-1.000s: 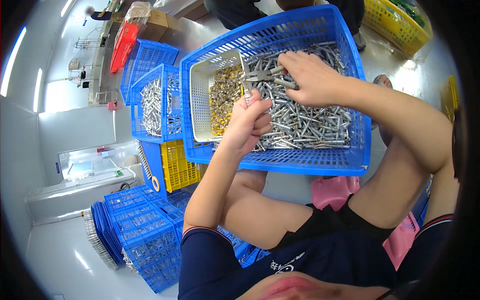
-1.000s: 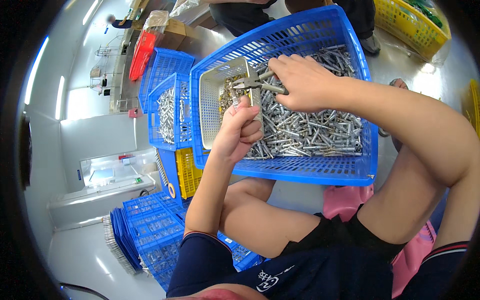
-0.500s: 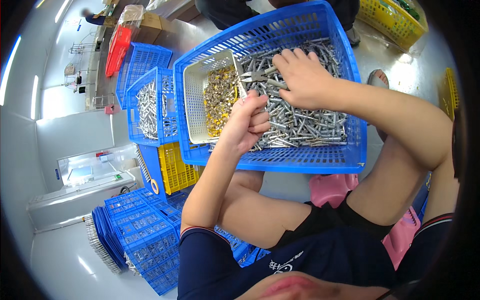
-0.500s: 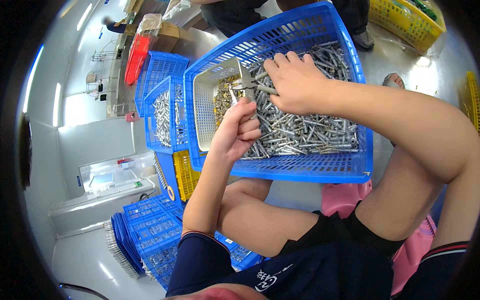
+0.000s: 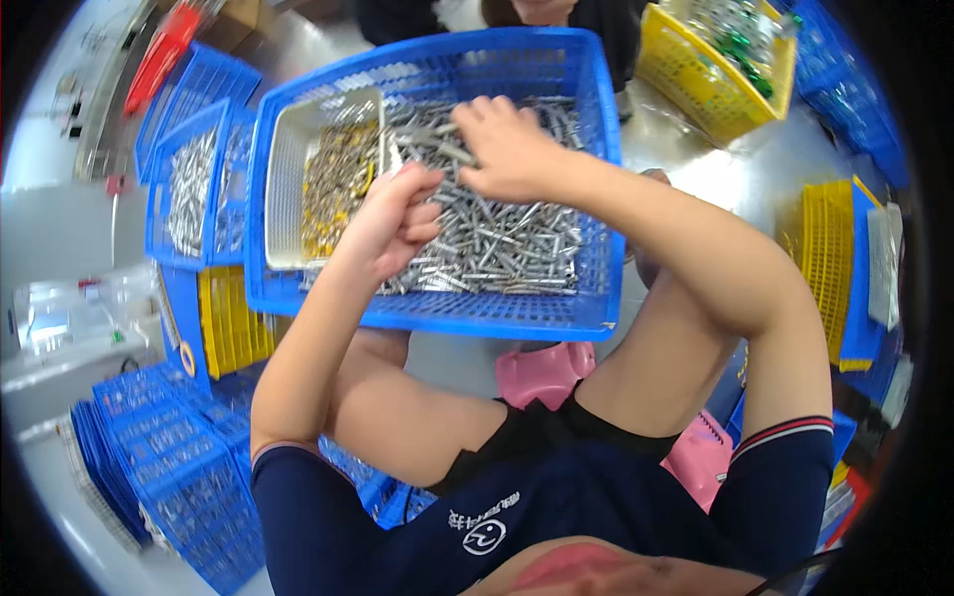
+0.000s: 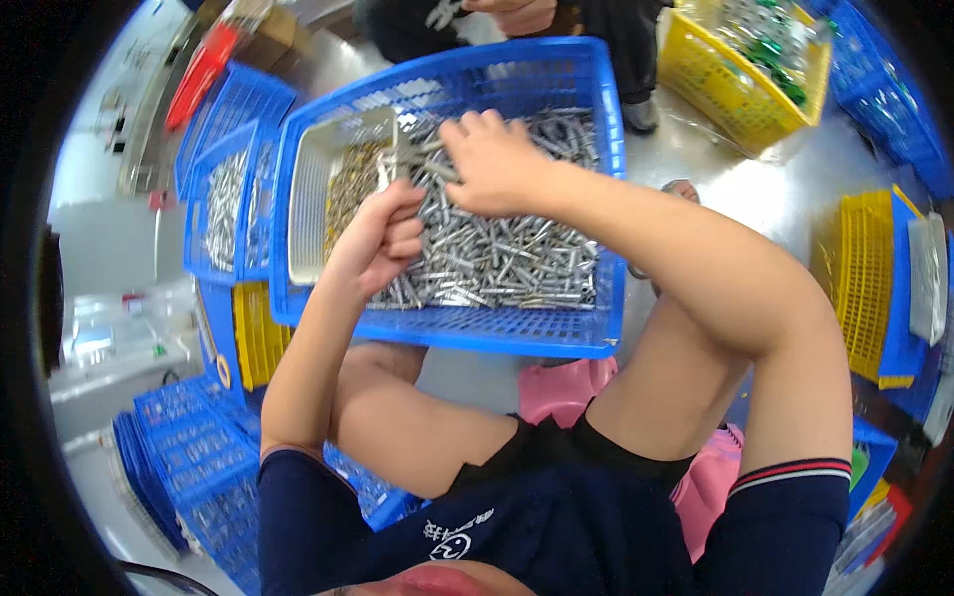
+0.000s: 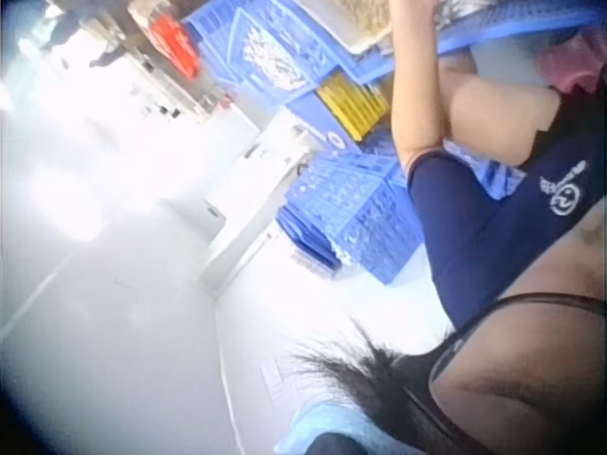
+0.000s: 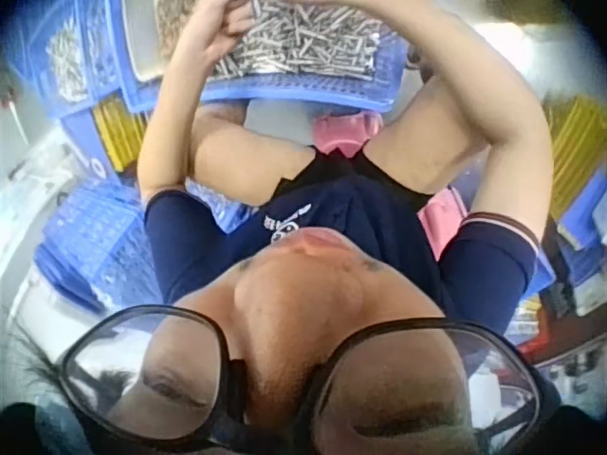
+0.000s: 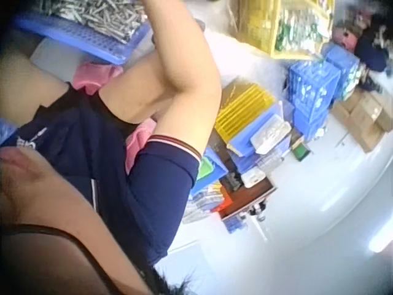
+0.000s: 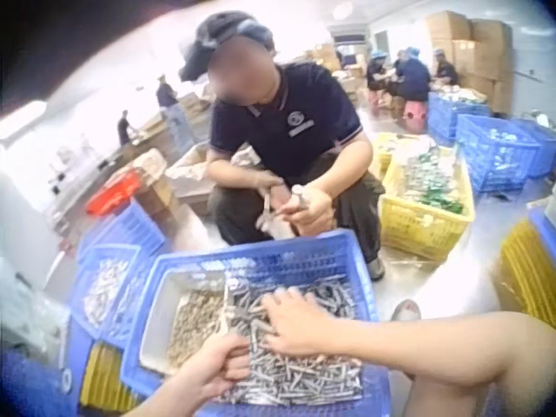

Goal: The recorder uses pliers to assemble or crimp small metal cylindrical components while sitting on the floor of a factory.

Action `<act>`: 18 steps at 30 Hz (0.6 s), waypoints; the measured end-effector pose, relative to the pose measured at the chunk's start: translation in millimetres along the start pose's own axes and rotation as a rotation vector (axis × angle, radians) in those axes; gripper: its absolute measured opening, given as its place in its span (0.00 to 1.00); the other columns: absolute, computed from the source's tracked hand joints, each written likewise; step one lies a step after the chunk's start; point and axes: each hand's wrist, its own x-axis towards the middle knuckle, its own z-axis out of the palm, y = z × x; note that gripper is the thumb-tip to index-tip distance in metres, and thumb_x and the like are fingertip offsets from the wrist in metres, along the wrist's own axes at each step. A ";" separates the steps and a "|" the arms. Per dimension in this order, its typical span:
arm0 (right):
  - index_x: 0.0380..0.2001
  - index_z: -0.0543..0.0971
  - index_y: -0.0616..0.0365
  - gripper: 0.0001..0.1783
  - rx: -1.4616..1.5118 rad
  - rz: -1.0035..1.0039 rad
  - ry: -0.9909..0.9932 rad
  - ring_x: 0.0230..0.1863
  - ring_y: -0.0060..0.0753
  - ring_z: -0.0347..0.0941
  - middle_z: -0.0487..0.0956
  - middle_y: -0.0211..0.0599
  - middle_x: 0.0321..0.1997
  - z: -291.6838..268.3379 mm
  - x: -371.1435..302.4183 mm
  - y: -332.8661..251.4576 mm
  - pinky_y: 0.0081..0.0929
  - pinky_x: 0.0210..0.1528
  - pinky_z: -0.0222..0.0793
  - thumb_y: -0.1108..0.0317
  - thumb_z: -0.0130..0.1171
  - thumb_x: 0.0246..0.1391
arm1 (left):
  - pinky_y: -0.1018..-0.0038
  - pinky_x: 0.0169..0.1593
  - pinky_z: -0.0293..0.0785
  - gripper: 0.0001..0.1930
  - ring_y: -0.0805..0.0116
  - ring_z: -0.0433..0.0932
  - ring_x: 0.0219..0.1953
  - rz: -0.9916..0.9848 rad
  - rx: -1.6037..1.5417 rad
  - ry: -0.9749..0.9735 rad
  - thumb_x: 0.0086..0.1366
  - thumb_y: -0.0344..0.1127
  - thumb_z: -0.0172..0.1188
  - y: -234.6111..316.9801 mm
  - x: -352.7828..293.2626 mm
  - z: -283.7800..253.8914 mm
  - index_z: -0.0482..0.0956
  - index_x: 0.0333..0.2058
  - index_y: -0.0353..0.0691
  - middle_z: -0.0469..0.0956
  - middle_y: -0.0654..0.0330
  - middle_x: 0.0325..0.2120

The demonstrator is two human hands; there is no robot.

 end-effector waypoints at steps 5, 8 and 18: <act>0.48 0.68 0.60 0.26 -0.040 0.034 -0.063 0.52 0.53 0.68 0.72 0.50 0.46 -7.7 -1.8 -11.7 0.55 0.50 0.65 0.55 0.58 0.50 | 0.82 0.15 0.41 0.18 0.87 0.47 0.12 0.038 0.121 0.069 0.65 0.27 0.57 -6.8 -2.7 7.4 0.59 0.22 0.54 0.52 0.79 0.14; 0.48 0.68 0.60 0.26 -0.049 0.030 -0.060 0.52 0.53 0.69 0.73 0.50 0.46 -6.9 -3.4 -11.2 0.56 0.51 0.65 0.55 0.58 0.51 | 0.82 0.15 0.41 0.18 0.88 0.48 0.12 0.051 0.126 0.046 0.65 0.27 0.57 -12.4 -3.9 10.1 0.59 0.22 0.54 0.52 0.79 0.14; 0.54 0.66 0.63 0.32 -0.047 0.017 -0.152 0.54 0.51 0.66 0.70 0.50 0.50 -10.7 -2.9 -9.7 0.53 0.52 0.64 0.54 0.57 0.50 | 0.81 0.15 0.40 0.16 0.86 0.47 0.11 0.055 0.029 0.062 0.64 0.26 0.56 -13.9 -2.3 1.7 0.61 0.22 0.53 0.52 0.78 0.13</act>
